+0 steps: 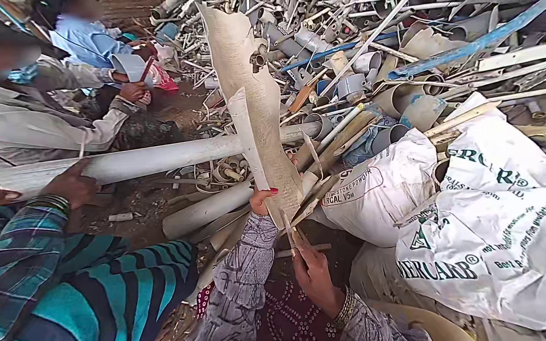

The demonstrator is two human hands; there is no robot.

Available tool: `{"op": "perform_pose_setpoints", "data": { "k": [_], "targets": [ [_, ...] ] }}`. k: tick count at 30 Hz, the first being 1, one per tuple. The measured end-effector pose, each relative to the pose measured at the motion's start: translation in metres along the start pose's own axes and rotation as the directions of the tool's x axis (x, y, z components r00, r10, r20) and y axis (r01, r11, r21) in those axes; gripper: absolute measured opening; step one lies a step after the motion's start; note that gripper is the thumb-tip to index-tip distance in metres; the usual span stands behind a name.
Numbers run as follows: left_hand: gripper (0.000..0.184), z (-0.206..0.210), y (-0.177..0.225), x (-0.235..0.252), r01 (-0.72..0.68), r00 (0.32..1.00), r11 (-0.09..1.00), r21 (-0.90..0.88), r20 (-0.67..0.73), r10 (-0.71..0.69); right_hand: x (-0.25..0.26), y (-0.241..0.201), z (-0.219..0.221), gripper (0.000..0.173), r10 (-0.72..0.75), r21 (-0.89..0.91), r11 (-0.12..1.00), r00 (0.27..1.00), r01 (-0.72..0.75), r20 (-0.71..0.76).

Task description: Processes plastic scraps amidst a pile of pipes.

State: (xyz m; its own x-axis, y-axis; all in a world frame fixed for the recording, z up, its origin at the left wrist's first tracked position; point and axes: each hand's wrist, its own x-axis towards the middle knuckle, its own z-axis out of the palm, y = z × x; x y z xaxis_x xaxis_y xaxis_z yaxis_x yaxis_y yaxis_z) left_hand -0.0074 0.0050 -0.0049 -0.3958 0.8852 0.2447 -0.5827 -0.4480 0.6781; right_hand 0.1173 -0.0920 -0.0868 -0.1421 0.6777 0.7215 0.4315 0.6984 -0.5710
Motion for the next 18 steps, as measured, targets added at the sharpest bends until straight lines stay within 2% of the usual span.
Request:
{"op": "perform_pose_setpoints", "data": {
  "k": [1, 3, 6, 9, 11, 14, 15, 18],
  "targets": [
    [0.029, 0.000, -0.001, -0.003, 0.020, 0.999, 1.000, -0.017, 0.048, -0.019, 0.000, -0.006, -0.002, 0.037, -0.003, 0.016, 1.000, 1.000, 0.003, 0.023],
    [0.033, 0.001, -0.004, -0.005, 0.043, 0.998, 0.999, -0.001, 0.039, -0.043, 0.003, 0.005, -0.004, 0.037, -0.032, -0.041, 0.999, 0.999, 0.033, 0.023],
    [0.065, 0.001, -0.008, -0.008, 0.102, 0.993, 0.992, 0.081, 0.055, -0.106, 0.009, 0.022, -0.007, 0.038, 0.008, -0.101, 0.995, 1.000, -0.007, 0.008],
    [0.067, 0.006, -0.001, -0.005, 0.132, 0.982, 0.989, 0.064, 0.130, -0.140, 0.004, 0.003, -0.004, 0.036, -0.067, -0.063, 0.996, 0.997, 0.069, 0.040],
    [0.074, 0.003, -0.001, -0.004, 0.119, 0.976, 0.988, 0.095, 0.170, -0.134, 0.002, 0.017, -0.002, 0.035, -0.070, -0.115, 0.991, 0.997, 0.072, 0.023],
    [0.101, -0.005, -0.013, -0.001, 0.065, 0.957, 0.993, 0.100, 0.277, -0.091, 0.004, 0.032, -0.002, 0.037, -0.044, -0.169, 0.985, 0.999, 0.044, 0.005],
    [0.100, -0.006, -0.014, 0.001, 0.083, 0.953, 0.995, 0.055, 0.289, -0.096, 0.003, 0.024, -0.001, 0.036, -0.053, -0.152, 0.987, 0.999, 0.054, 0.010],
    [0.076, 0.005, 0.002, -0.004, 0.145, 0.972, 0.986, 0.084, 0.177, -0.158, 0.001, 0.016, 0.001, 0.034, -0.091, -0.136, 0.986, 0.996, 0.092, 0.012]
  ]
}}
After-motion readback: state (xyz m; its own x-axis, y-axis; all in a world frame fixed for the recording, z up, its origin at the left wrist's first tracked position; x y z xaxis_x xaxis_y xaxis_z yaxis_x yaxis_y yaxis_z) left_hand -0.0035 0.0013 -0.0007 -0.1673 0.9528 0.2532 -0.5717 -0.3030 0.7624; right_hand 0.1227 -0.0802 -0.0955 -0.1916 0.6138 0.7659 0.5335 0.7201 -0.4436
